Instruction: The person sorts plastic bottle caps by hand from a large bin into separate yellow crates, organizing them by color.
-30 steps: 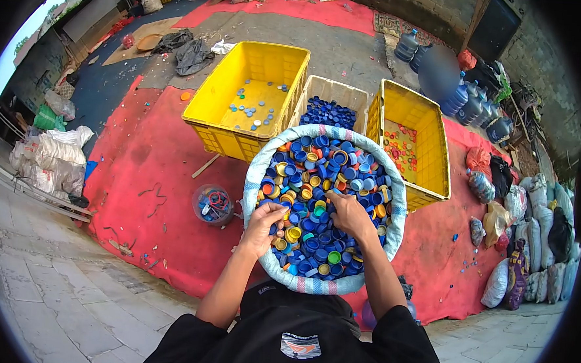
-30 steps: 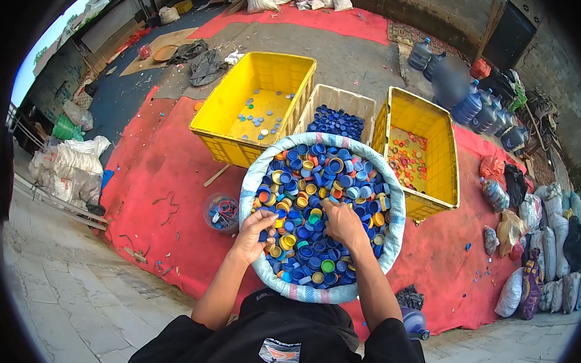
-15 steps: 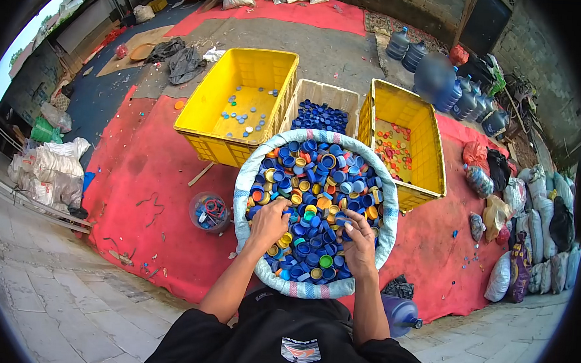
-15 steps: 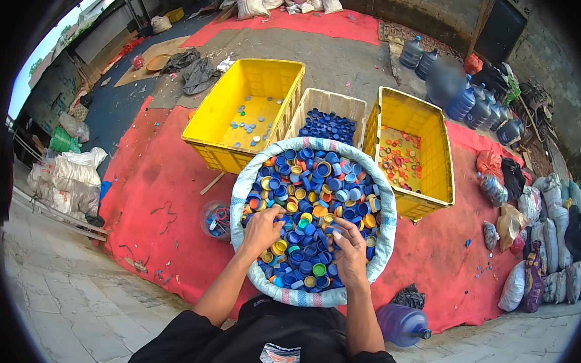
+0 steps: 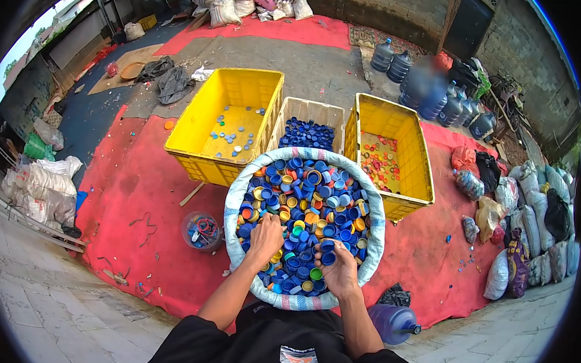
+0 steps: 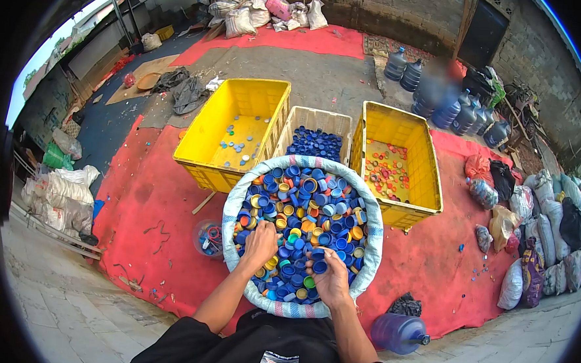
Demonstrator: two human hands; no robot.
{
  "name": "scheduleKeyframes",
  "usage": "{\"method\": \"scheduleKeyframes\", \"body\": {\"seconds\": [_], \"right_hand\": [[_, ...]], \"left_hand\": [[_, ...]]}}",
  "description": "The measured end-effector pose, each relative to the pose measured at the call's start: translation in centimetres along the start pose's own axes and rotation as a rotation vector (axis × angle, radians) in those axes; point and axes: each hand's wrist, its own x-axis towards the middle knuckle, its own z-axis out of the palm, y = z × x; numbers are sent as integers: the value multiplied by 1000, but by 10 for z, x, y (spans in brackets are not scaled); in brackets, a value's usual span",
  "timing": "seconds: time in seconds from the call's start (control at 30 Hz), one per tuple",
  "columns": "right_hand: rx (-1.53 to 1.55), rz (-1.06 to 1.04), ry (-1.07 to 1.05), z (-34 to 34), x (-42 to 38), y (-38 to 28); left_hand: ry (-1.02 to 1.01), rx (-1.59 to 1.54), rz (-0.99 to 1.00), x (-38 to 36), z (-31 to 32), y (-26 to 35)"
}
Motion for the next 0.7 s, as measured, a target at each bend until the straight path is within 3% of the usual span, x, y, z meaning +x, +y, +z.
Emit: {"method": "scheduleKeyframes", "body": {"seconds": [0.13, 0.17, 0.27, 0.3, 0.4, 0.67, 0.7], "right_hand": [[30, 58, 25, 6, 3, 4], [35, 69, 26, 9, 4, 4], [53, 103, 33, 18, 10, 7], [70, 110, 35, 22, 13, 9], [90, 120, 13, 26, 21, 18], [131, 60, 6, 41, 36, 31], [149, 65, 16, 44, 37, 31]], "left_hand": [[49, -246, 134, 7, 4, -19], [-39, -405, 44, 6, 5, -24], [-448, -1362, -429, 2, -24, -15], [-519, -1627, -491, -2, -35, -12], [-589, -2028, -399, -3, -30, -19], [-481, -2176, -602, 10, -17, -27], [-508, -2144, -506, 11, -18, -25]]}}
